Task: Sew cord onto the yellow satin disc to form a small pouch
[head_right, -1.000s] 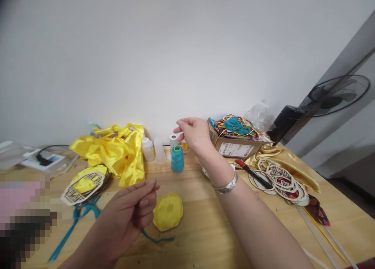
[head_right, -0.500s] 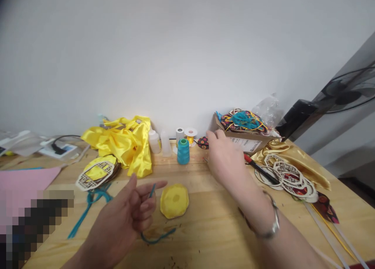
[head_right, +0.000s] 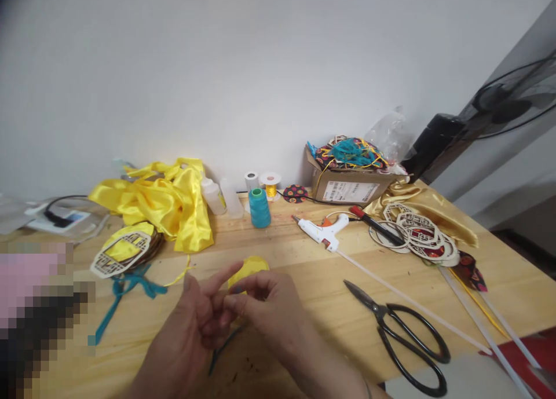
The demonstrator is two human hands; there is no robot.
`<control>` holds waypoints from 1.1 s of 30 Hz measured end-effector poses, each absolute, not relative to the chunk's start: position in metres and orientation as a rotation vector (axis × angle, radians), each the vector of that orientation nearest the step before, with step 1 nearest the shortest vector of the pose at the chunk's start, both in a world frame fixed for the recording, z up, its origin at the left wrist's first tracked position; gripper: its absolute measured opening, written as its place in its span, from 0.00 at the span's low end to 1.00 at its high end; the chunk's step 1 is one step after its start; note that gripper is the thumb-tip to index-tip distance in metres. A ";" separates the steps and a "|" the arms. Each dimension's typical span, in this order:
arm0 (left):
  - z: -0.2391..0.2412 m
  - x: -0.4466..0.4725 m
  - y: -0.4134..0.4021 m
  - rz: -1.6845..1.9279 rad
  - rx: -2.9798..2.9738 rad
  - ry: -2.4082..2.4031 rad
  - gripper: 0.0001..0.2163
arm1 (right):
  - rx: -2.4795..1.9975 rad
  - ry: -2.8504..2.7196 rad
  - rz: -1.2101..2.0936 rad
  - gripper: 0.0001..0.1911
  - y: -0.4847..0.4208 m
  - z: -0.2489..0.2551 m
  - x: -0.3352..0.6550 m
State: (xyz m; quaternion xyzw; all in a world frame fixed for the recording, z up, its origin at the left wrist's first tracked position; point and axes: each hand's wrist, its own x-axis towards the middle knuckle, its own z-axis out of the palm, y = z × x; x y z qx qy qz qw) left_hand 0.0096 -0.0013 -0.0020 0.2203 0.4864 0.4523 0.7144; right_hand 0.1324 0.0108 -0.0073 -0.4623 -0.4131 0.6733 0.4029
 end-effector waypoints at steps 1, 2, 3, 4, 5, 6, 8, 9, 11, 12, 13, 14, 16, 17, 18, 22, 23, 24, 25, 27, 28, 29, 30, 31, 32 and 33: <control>-0.003 0.010 -0.002 0.996 0.493 1.075 0.36 | -1.128 -1.037 1.731 0.04 0.012 -0.007 0.133; -0.002 0.009 -0.002 0.988 0.494 1.078 0.36 | -1.113 -1.039 1.735 0.04 0.012 -0.006 0.133; -0.002 0.009 -0.002 0.978 0.495 1.087 0.34 | -1.124 -1.045 1.716 0.04 0.012 -0.006 0.134; -0.001 0.008 -0.003 0.964 0.501 1.095 0.32 | -1.149 -1.053 1.685 0.04 0.012 -0.005 0.134; 0.000 0.007 -0.003 0.950 0.513 1.108 0.29 | -1.175 -1.066 1.652 0.04 0.012 -0.004 0.135; 0.001 0.007 -0.004 0.932 0.535 1.121 0.26 | -1.199 -1.084 1.617 0.04 0.012 -0.004 0.136; 0.002 0.005 -0.005 0.909 0.610 1.145 0.22 | -1.238 -1.127 1.547 0.05 0.013 -0.004 0.137; 0.002 0.004 -0.005 0.896 0.655 1.158 0.21 | -1.247 -1.156 1.522 0.06 0.013 -0.004 0.138; 0.002 0.004 -0.005 0.860 0.751 1.192 0.20 | -1.247 -1.207 1.498 0.09 0.013 -0.006 0.139; 0.002 0.003 -0.005 0.837 0.796 1.207 0.20 | -1.243 -1.228 1.498 0.09 0.013 -0.007 0.140; 0.002 0.003 -0.004 0.813 0.836 1.220 0.18 | -1.250 -1.247 1.488 0.09 0.013 -0.008 0.140; 0.002 0.003 -0.004 0.785 0.874 1.229 0.16 | -1.278 -1.261 1.456 0.09 0.012 -0.009 0.140; 0.002 0.003 -0.003 0.731 0.946 1.238 0.11 | -1.362 -1.293 1.352 0.07 0.011 -0.010 0.139; 0.002 0.003 -0.003 0.709 0.975 1.241 0.10 | -1.393 -1.319 1.300 0.06 0.010 -0.010 0.139; 0.003 0.004 -0.004 0.692 0.995 1.246 0.10 | -1.408 -1.347 1.254 0.06 0.010 -0.010 0.139; 0.002 0.006 -0.005 0.679 0.924 1.256 0.11 | -1.457 -1.478 1.020 0.07 0.010 -0.008 0.150; 0.002 0.007 -0.005 0.700 0.876 1.252 0.10 | -1.511 -1.508 0.927 0.07 0.009 -0.007 0.158; 0.001 0.006 -0.005 0.727 0.824 1.245 0.10 | -1.583 -1.545 0.819 0.09 0.007 -0.007 0.169; 0.000 0.006 -0.004 0.756 0.773 1.234 0.09 | -1.677 -1.583 0.693 0.12 0.003 -0.008 0.183; -0.002 0.003 -0.003 0.804 0.675 1.207 0.08 | -1.875 -1.714 0.378 0.16 -0.010 -0.013 0.219; -0.003 0.002 -0.003 0.819 0.632 1.191 0.08 | -1.969 -1.795 0.225 0.15 -0.020 -0.018 0.240; -0.004 0.001 -0.002 0.834 0.595 1.177 0.07 | -2.066 -1.843 0.099 0.15 -0.030 -0.024 0.260; -0.005 -0.001 -0.002 0.846 0.562 1.166 0.07 | -2.134 -1.918 0.026 0.16 -0.041 -0.031 0.280; -0.006 -0.001 -0.001 0.856 0.537 1.157 0.07 | -2.199 -1.974 -0.037 0.16 -0.052 -0.039 0.297; -0.007 -0.002 -0.001 0.862 0.520 1.149 0.06 | -2.241 -2.007 -0.075 0.16 -0.063 -0.046 0.312; -0.008 -0.002 -0.001 0.864 0.507 1.144 0.06 | -2.246 -2.063 -0.057 0.16 -0.071 -0.052 0.323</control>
